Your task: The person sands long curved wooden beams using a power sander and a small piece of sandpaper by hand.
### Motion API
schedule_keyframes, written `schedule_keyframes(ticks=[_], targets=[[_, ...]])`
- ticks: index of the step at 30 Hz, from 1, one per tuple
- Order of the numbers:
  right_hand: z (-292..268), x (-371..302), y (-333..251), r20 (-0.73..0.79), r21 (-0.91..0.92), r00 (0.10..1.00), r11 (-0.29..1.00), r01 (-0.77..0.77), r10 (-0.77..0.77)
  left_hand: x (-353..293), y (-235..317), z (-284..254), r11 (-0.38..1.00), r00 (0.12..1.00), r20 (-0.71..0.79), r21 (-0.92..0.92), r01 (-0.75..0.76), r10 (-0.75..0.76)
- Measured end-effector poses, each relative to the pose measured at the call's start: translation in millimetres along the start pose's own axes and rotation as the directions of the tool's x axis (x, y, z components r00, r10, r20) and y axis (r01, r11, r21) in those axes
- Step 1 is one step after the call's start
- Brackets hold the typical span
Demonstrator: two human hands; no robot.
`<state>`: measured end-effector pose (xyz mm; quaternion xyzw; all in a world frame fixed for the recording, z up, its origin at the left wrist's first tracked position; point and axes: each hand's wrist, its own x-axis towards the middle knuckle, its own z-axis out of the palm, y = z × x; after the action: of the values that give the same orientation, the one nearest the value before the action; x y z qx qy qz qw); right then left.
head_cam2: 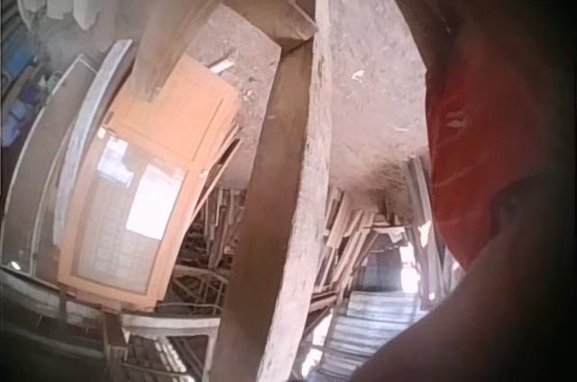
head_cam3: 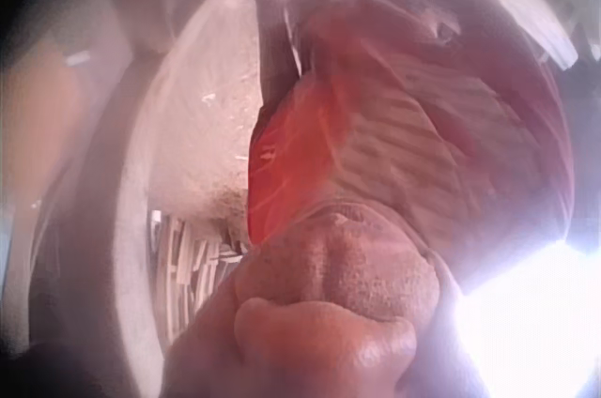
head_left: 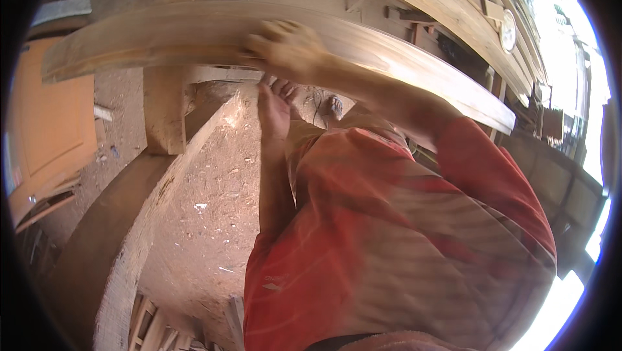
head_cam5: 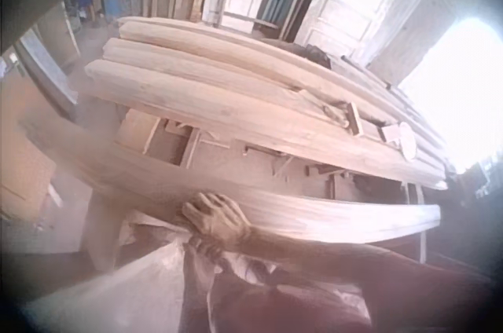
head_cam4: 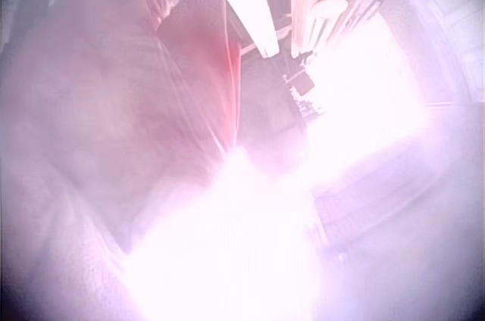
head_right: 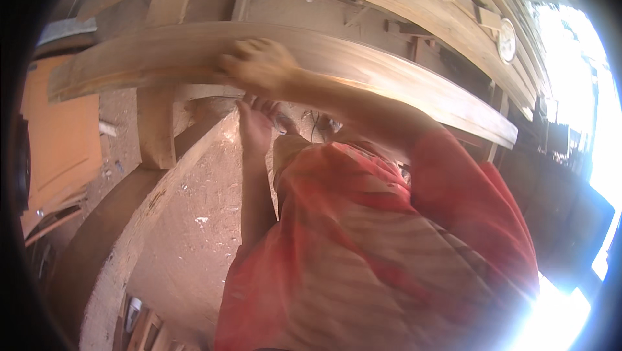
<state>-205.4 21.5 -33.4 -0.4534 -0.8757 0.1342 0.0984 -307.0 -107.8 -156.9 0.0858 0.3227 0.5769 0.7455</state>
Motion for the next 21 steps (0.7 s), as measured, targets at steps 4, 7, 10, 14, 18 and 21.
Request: schedule_keyframes(ticks=[4,7,10,14,18,21], targets=[[-65,-227,128,-0.091,-0.248,0.989,0.965,0.089,-0.114,13,1,0,0.985,0.987,0.112,-0.142,-0.095,0.111],[-119,-364,162,0.056,-0.350,0.960,0.906,-0.238,0.274,31,-13,50,0.983,0.983,0.041,-0.060,-0.174,0.177],[-133,-434,168,-0.166,-0.171,0.791,0.772,-0.612,0.589,48,-30,65,0.982,0.979,-0.096,-0.037,-0.183,0.179],[-116,-508,158,-0.398,0.267,0.315,0.437,-0.859,0.862,53,-33,82,0.981,0.922,-0.334,0.043,-0.190,0.194],[-48,-530,153,-0.464,0.366,0.241,0.432,-0.824,0.852,48,-19,102,0.941,0.899,-0.315,0.244,-0.234,0.305],[-32,-569,140,-0.429,0.528,0.188,0.414,-0.741,0.883,44,-17,65,0.835,0.868,-0.237,0.466,-0.292,0.435]])
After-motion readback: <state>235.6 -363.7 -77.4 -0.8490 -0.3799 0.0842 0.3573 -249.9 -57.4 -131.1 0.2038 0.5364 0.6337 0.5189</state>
